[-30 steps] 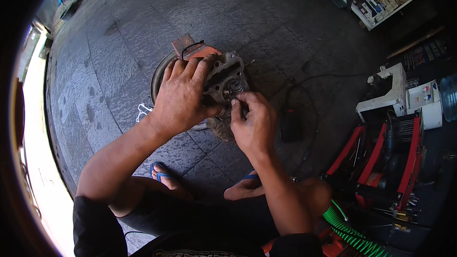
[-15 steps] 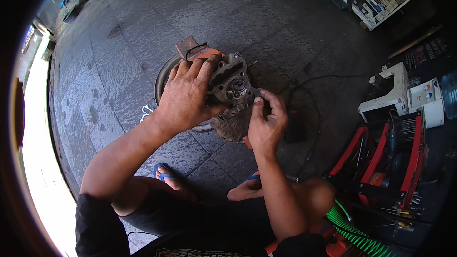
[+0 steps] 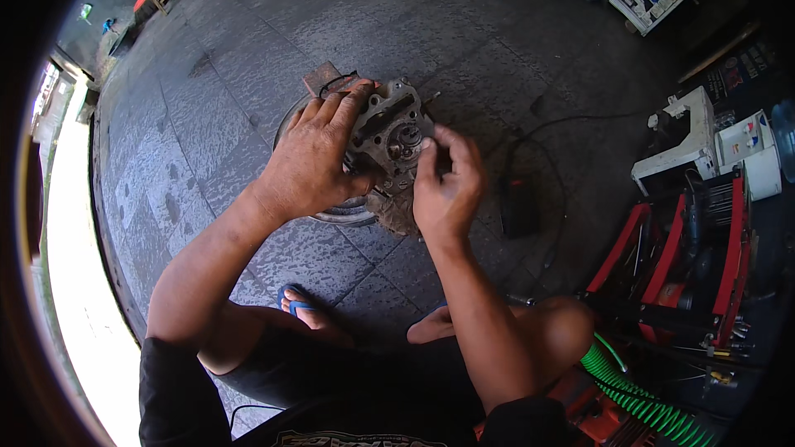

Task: Repairing or assembling a motorcycle engine component held in a vice.

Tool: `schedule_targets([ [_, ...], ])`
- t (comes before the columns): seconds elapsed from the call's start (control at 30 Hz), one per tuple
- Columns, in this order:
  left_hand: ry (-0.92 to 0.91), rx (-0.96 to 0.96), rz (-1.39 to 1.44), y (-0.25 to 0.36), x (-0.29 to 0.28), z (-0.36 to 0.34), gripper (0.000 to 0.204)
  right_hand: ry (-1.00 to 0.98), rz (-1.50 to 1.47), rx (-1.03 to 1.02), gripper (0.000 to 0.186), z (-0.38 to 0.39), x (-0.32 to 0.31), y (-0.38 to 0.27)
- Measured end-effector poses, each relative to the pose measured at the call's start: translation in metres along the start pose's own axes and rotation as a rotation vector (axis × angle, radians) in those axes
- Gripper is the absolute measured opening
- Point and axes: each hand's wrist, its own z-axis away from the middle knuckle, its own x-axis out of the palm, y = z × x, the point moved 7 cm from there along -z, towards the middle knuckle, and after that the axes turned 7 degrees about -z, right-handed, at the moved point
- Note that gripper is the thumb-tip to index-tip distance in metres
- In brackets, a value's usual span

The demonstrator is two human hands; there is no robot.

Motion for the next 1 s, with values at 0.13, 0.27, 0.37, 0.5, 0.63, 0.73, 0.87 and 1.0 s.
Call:
schedule_targets([
  [0.13,-0.078,0.013,0.085,0.001,0.0,-0.003,0.105,-0.063,0.141,-0.218,0.017,-0.003,0.016,-0.02],
  [0.27,-0.082,0.037,0.169,-0.005,-0.002,0.0,0.099,-0.207,0.038,-0.385,0.014,0.011,0.038,-0.041],
  [0.37,-0.102,0.025,0.174,-0.002,-0.001,-0.003,0.098,0.042,0.181,-0.269,0.016,-0.017,0.009,-0.01],
  [0.5,-0.087,0.031,0.187,-0.009,0.001,-0.002,0.098,0.033,0.174,-0.188,0.016,-0.02,0.003,-0.011],
  [0.63,-0.095,0.082,0.249,-0.013,0.001,-0.003,0.091,-0.254,0.169,-0.373,0.017,0.019,0.03,-0.041],
  [0.73,-0.111,0.09,0.299,-0.015,0.002,-0.004,0.088,-0.265,0.151,-0.295,0.014,0.026,0.023,-0.032],
  [0.87,-0.143,0.067,0.278,-0.016,0.006,-0.003,0.086,0.012,0.147,0.04,0.009,0.017,-0.007,0.006],
  [1.0,-0.139,0.061,0.265,-0.016,0.005,-0.002,0.086,-0.176,0.127,-0.216,0.01,0.024,0.005,-0.029],
])
